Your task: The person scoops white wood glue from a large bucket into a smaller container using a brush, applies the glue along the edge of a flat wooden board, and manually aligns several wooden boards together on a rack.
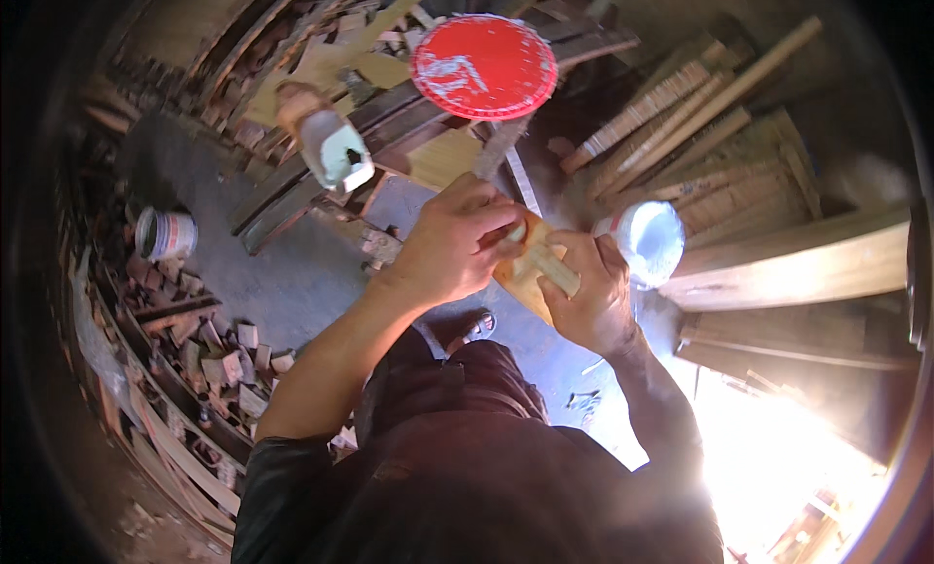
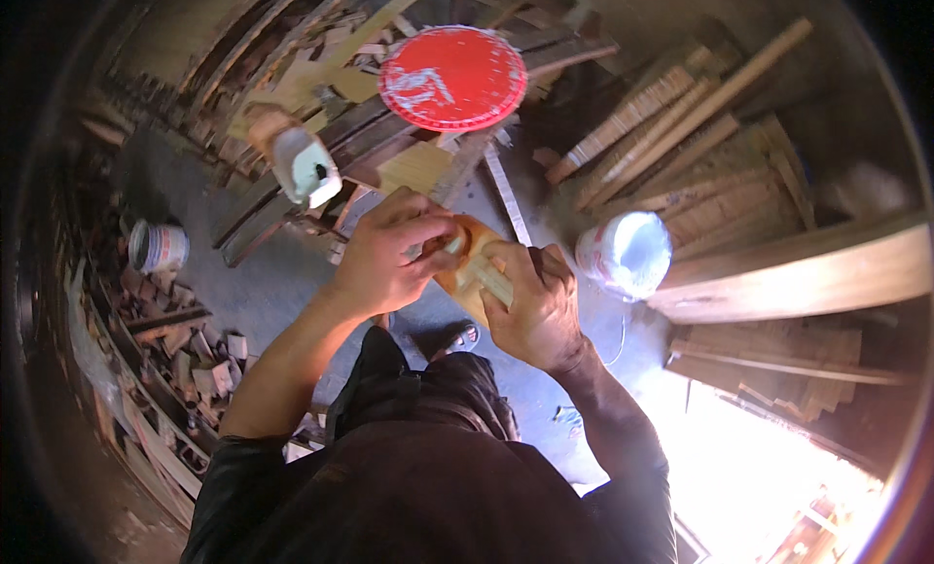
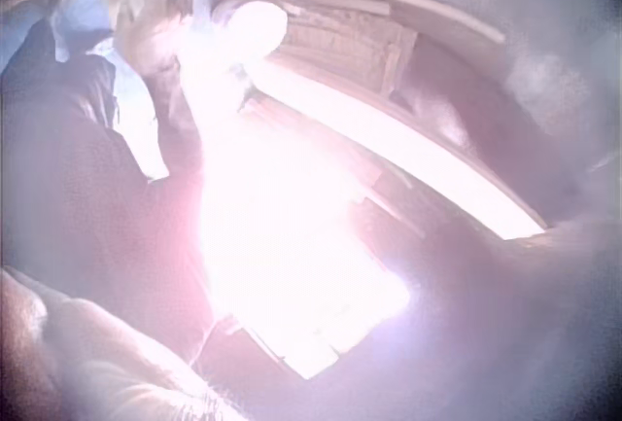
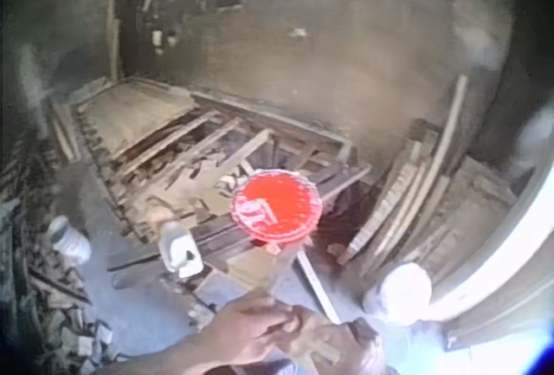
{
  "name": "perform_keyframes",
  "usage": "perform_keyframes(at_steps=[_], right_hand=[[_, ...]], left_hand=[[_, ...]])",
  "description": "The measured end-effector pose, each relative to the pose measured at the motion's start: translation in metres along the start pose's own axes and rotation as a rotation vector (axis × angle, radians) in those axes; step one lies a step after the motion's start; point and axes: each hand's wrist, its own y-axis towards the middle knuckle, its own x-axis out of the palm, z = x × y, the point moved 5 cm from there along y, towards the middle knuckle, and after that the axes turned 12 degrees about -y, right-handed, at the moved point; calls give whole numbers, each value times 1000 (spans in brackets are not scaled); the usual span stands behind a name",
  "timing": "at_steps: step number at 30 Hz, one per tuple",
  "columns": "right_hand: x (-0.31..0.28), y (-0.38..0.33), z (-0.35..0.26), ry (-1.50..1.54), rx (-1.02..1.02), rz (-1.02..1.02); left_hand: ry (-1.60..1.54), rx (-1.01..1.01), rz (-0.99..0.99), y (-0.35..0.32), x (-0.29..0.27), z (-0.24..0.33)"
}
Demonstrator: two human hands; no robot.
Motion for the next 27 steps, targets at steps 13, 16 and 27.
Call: perform_keyframes(at_steps=[13,16,27], right_hand=[[34,-145,210,80,598,-68],[71,-153,276,13,707,-213],[335,-146,514,25,1086,-612]], left_hand=[[-356,64,-413,35,263,-115],[-446,-59,-141,62,286,-145],[-1260,-765,921,98,138,-274]])
